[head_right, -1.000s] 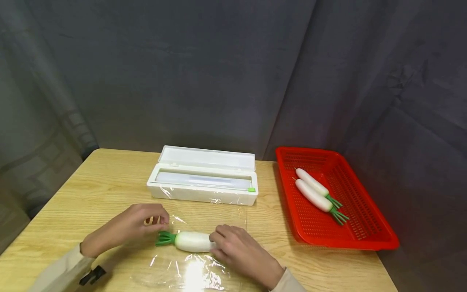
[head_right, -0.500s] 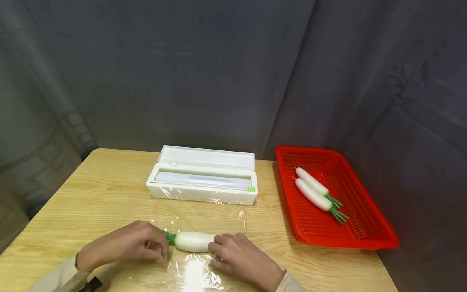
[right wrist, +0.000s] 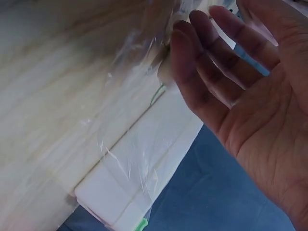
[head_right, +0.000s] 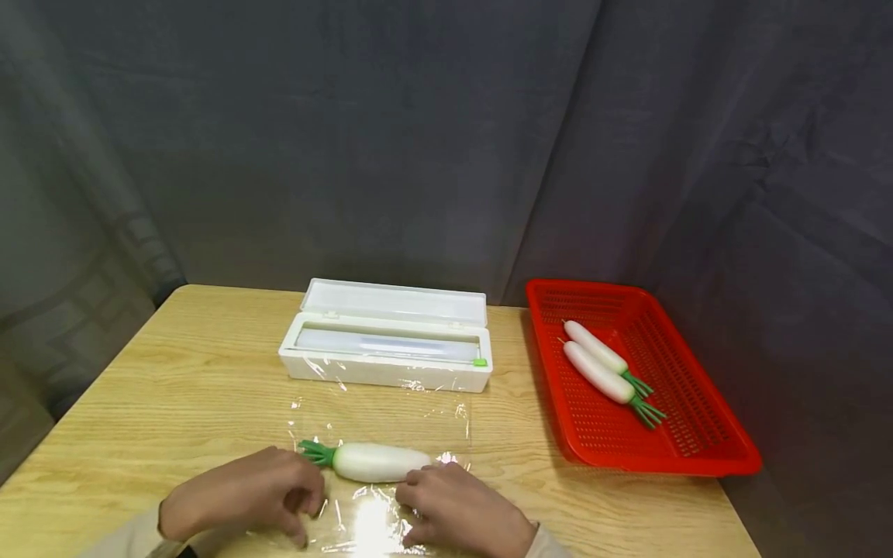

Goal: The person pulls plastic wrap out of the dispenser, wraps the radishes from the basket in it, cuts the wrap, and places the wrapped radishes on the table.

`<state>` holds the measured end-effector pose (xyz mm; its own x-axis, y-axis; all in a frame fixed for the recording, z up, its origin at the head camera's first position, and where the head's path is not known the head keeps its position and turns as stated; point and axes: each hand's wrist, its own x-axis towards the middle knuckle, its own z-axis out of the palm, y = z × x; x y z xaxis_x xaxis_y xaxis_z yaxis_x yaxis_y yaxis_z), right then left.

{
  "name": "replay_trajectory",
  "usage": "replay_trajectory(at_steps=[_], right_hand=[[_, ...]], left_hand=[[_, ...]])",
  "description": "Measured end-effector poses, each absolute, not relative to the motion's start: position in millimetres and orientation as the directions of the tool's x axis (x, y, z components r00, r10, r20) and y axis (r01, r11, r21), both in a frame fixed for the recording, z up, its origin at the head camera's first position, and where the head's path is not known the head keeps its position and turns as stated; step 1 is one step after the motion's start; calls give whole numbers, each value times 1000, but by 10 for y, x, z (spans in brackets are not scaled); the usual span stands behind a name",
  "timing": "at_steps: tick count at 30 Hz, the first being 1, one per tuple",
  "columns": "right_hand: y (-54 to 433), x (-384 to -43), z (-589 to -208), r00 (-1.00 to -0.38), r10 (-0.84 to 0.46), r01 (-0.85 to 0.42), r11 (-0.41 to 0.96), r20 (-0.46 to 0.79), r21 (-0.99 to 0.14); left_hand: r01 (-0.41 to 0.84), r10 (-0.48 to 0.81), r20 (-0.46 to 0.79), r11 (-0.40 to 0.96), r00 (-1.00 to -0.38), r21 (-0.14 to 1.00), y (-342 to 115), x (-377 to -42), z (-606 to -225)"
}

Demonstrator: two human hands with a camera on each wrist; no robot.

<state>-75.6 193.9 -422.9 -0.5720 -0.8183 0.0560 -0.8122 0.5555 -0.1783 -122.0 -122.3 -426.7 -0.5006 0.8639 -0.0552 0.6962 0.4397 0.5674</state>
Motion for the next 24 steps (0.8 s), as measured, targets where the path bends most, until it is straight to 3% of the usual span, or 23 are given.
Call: replay_trajectory(at_steps=[7, 16, 24], right_hand=[[1928, -719, -4262, -582, -813, -802, 572, 9, -170], [1923, -666, -4245, -605, -796, -785, 592, 21, -181], [1912, -634, -4219, -576, -817, -815, 571, 36, -101]], left_hand=[[740, 861, -63, 470, -505, 481, -1178, -1143, -4331], [831, 878, 72, 420, -474, 364, -1210, -1019, -4382], [810, 864, 33, 458, -503, 367, -1205, -960, -4353]])
